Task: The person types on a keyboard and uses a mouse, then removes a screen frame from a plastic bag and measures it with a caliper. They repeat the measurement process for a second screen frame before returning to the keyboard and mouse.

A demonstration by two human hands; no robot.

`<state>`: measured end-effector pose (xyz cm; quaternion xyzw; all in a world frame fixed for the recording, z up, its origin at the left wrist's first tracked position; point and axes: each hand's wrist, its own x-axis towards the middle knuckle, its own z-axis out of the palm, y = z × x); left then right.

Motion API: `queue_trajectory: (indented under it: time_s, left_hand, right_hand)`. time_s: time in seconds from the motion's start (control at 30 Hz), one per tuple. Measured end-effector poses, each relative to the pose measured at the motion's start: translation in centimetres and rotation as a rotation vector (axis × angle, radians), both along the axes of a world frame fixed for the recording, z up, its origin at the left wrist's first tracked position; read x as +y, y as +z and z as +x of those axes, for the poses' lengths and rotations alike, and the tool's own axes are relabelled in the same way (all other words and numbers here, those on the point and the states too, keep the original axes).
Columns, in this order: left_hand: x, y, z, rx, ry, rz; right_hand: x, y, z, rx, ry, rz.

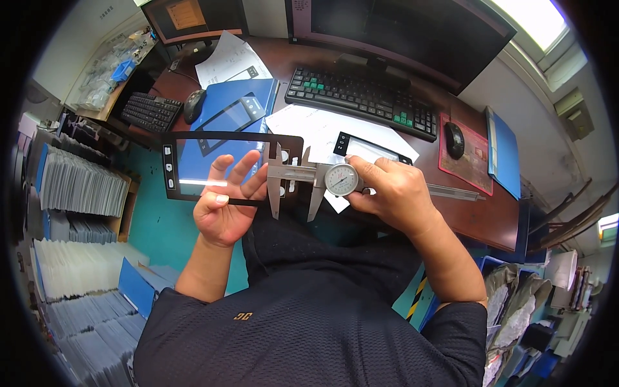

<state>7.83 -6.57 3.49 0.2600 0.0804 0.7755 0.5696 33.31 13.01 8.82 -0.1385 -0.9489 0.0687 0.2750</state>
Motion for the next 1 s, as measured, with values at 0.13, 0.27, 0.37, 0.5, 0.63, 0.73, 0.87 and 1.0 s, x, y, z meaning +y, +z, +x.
queue_trajectory:
  time_s: [0.13,0.27,0.37,0.5,0.63,0.73,0.87,1.0]
  left_hand:
    - [0.1,-0.1,0.2,-0.002,0.001,-0.006]
    - [0.3,-0.7,0.0,0.018,0.002,-0.010]
    - [0.2,-0.6,0.1,0.020,0.003,-0.033]
    - [0.4,-0.7,0.3,0.011,-0.008,-0.014]
    - [0.3,-0.7,0.5,0.000,-0.005,-0.001]
    - [0.3,-1.0,0.5,-0.018,-0.022,0.012]
    - [0.3,-1.0,0.6,-0.021,-0.017,0.008]
    - [0.4,-1.2,0.5,-0.012,-0.021,0.010]
  right_hand:
    - [0.0,0.0,0.0,-0.001,-0.003,-0.001]
    - [0.1,-0.2,0.1,0.002,-0.003,0.006]
    - [0.1,-0.2,0.1,0.003,0.001,0.009]
    - [0.1,-0.3,0.2,-0.008,-0.007,0.008]
    - [0.1,-0.3,0.3,-0.010,-0.007,0.017]
    - [0.1,-0.4,0.3,-0.013,-0.006,0.020]
    - [0.1,-0.6,0.4,-0.012,0.000,0.019]
    - [0.3,-0.8,0.5,-0.020,-0.003,0.015]
